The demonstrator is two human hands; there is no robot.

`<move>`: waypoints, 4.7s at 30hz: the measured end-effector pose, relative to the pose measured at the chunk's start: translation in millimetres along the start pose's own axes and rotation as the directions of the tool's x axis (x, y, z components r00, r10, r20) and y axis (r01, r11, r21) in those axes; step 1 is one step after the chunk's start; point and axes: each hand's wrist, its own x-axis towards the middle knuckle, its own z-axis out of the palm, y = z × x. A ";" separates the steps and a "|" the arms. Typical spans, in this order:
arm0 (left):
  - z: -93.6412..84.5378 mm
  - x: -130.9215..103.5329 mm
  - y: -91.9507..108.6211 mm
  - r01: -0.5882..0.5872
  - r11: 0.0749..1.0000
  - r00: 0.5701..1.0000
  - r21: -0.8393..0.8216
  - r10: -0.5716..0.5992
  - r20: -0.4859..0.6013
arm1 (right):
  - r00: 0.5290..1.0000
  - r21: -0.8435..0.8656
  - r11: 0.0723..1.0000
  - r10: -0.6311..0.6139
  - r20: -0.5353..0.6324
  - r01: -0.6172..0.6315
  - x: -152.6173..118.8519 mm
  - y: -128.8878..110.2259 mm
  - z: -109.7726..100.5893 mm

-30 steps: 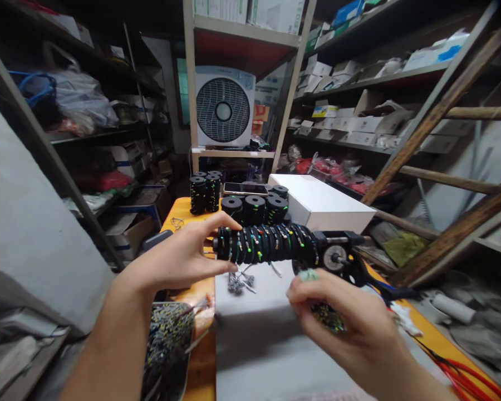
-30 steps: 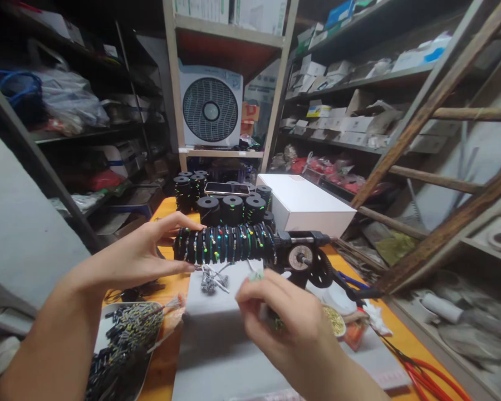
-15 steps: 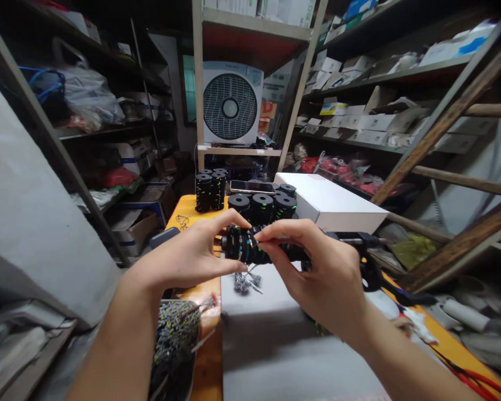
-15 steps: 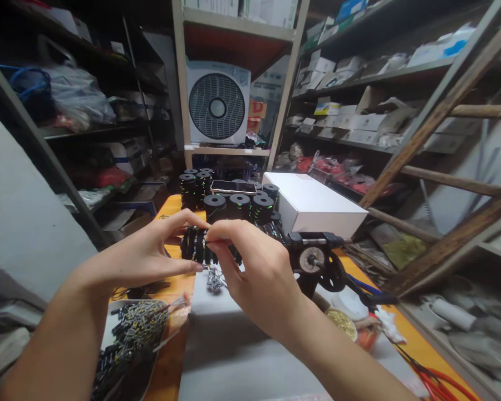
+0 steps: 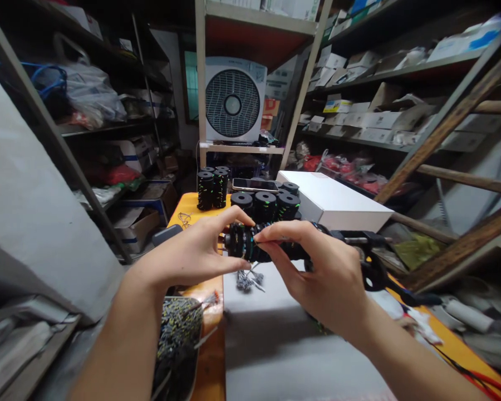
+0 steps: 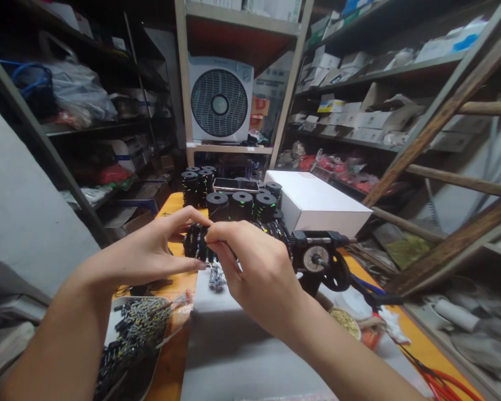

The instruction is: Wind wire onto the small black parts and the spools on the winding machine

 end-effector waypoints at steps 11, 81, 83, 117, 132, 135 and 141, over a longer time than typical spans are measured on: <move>1.0 -0.1 -2.8 -0.051 0.998 0.998 0.024 0.051 -0.029 | 0.952 0.004 0.962 -0.271 0.144 0.273 -5.3 8.0 -1.7; -4.6 -4.2 -14.2 0.052 0.984 0.999 -0.168 -0.050 0.015 | 0.680 -0.251 0.879 0.474 0.560 -0.406 -159.3 34.7 -67.4; -4.2 -3.9 -14.9 0.046 0.986 0.999 -0.158 -0.046 0.006 | 0.680 -0.257 0.880 0.473 0.560 -0.400 -160.3 36.7 -67.0; -7.6 -5.5 -7.7 -0.012 0.998 0.999 -0.062 0.010 -0.030 | 0.974 0.199 0.976 0.041 0.224 -0.087 23.2 4.6 12.0; -7.8 -6.1 -7.4 -0.017 0.999 0.999 -0.034 0.015 -0.038 | 0.951 0.106 0.994 0.000 0.310 -0.035 32.4 3.9 10.0; -8.3 -6.1 -7.2 -0.015 0.999 0.999 -0.031 0.014 -0.032 | 0.948 0.112 0.992 0.023 0.318 -0.062 33.4 3.6 7.6; -8.6 -7.8 -6.8 -0.015 0.999 0.999 -0.034 0.014 -0.034 | 0.933 0.096 0.994 0.009 0.360 -0.046 37.0 1.6 7.7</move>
